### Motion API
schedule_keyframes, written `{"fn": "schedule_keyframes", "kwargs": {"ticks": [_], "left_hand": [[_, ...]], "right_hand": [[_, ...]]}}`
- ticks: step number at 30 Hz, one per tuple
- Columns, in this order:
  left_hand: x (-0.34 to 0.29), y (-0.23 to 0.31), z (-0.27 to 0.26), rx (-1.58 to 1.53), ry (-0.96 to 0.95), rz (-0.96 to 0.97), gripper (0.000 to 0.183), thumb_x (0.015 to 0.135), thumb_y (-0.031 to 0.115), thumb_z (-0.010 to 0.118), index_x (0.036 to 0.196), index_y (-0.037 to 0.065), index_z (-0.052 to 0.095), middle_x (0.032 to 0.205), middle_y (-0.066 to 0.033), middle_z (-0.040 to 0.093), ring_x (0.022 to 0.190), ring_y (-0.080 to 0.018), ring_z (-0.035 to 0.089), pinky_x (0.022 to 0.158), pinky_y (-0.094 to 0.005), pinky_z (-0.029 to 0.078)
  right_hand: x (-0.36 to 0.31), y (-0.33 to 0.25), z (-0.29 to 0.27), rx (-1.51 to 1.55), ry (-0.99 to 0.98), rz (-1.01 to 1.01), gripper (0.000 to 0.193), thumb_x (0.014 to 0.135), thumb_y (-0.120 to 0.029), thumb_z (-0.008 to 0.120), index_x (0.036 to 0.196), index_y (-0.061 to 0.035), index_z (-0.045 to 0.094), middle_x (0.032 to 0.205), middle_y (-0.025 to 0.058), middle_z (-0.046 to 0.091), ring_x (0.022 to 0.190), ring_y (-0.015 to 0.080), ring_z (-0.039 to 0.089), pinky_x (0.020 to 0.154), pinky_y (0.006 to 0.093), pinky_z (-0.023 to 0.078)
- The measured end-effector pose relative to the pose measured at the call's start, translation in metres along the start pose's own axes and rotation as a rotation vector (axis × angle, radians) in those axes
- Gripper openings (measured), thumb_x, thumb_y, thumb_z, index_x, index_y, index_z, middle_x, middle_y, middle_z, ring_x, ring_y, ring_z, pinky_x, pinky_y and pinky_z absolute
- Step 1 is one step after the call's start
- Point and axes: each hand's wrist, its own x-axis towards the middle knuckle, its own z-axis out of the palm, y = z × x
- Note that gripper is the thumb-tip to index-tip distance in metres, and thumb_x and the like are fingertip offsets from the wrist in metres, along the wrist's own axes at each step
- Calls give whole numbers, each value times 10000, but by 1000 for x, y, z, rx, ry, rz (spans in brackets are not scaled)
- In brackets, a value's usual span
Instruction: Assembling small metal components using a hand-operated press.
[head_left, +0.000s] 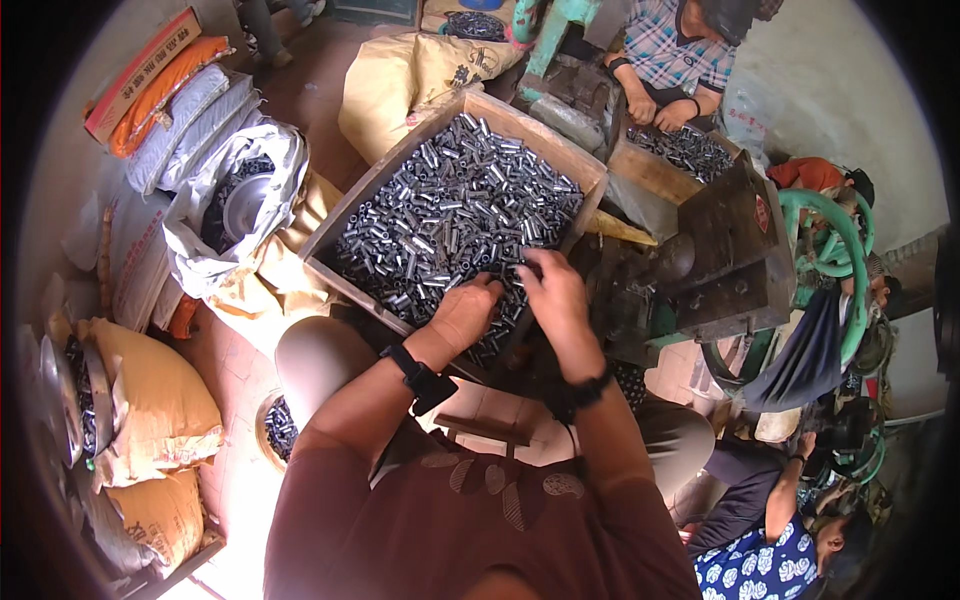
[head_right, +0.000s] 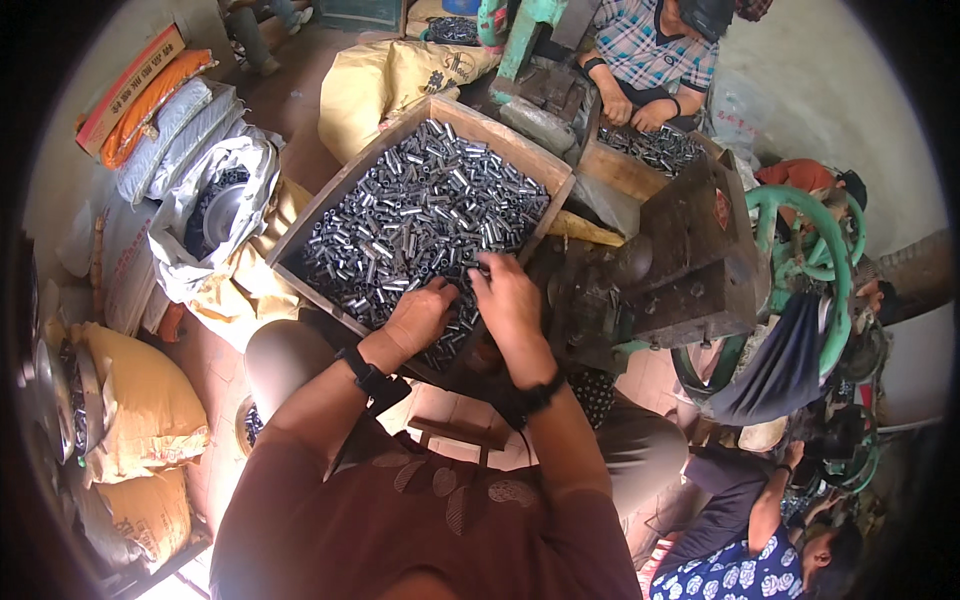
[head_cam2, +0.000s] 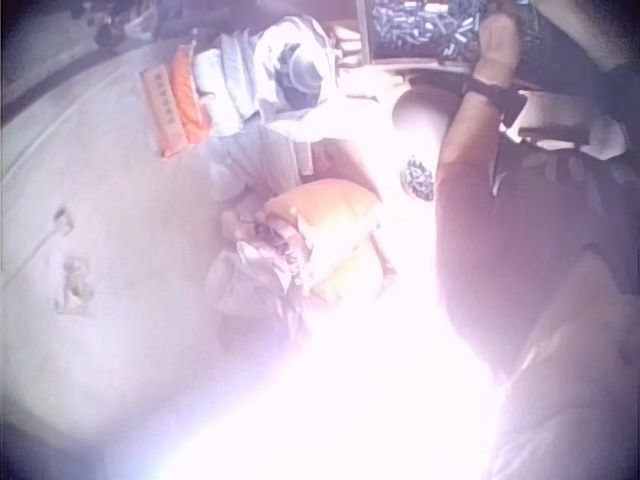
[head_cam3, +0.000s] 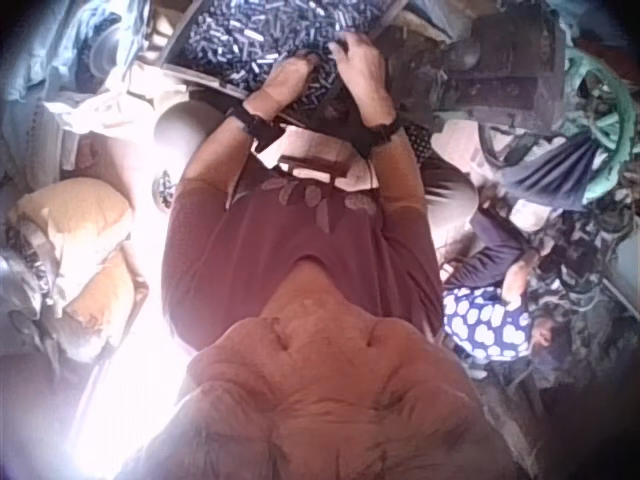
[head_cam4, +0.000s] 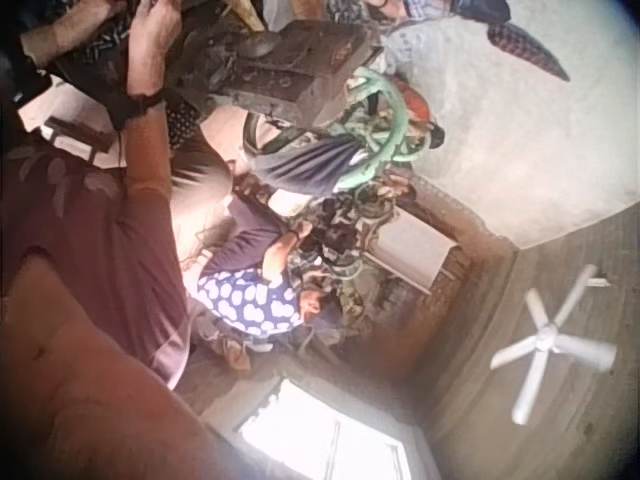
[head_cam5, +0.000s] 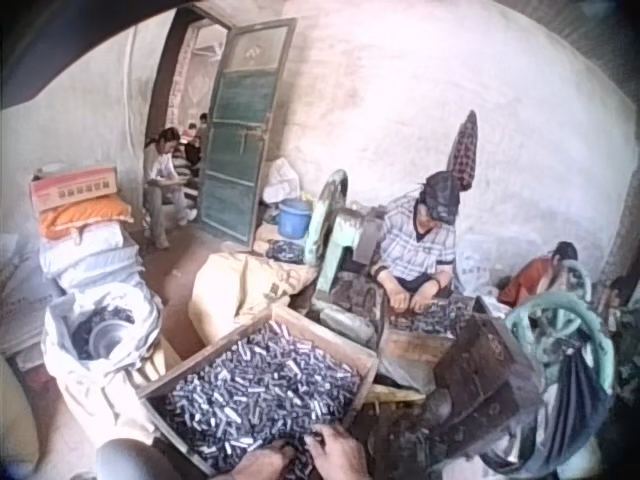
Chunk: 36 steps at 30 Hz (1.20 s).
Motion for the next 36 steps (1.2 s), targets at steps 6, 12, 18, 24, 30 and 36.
{"fn": "schedule_keyframes", "kwargs": {"ticks": [6,12,18,24,30,36], "left_hand": [[11,-6,-28,-308,185,-270,190,694,74,602,848,-12,531,656,-215,576,688,-383,581,613,-418,466],[9,-15,-47,-1446,7,-624,142,760,51,598,886,33,535,662,-36,566,470,-77,446,376,-222,335],[0,1,-46,-1789,-5,-588,100,836,94,591,922,76,544,711,3,548,500,-45,434,393,-170,301],[-5,19,-44,-1807,-27,-519,95,831,69,591,924,62,578,713,17,542,531,-47,457,444,-190,369],[-7,26,-42,-1743,-34,-417,91,825,45,588,913,40,568,682,3,537,535,-64,475,449,-206,400],[-6,26,-35,-1654,-43,-350,82,820,25,584,900,31,563,674,-21,545,524,-77,481,436,-212,399]], "right_hand": [[36,-4,58,-185,-102,214,268,740,-285,650,891,-65,622,898,139,615,816,312,599,722,397,468],[25,-6,49,416,-8,398,206,776,-164,625,931,-30,603,816,113,627,714,235,627,592,307,491],[-4,-21,3,927,-43,550,206,853,-153,575,973,15,580,768,77,624,584,125,608,463,207,462],[-32,-19,-18,777,42,509,212,840,-174,603,954,4,599,689,43,615,533,84,571,419,179,388],[-42,-27,-30,825,28,488,178,828,-111,588,960,8,596,742,35,616,595,77,567,483,188,408],[-43,-31,-32,874,-15,506,153,827,-86,577,947,7,599,770,37,614,637,80,566,519,194,421]]}}
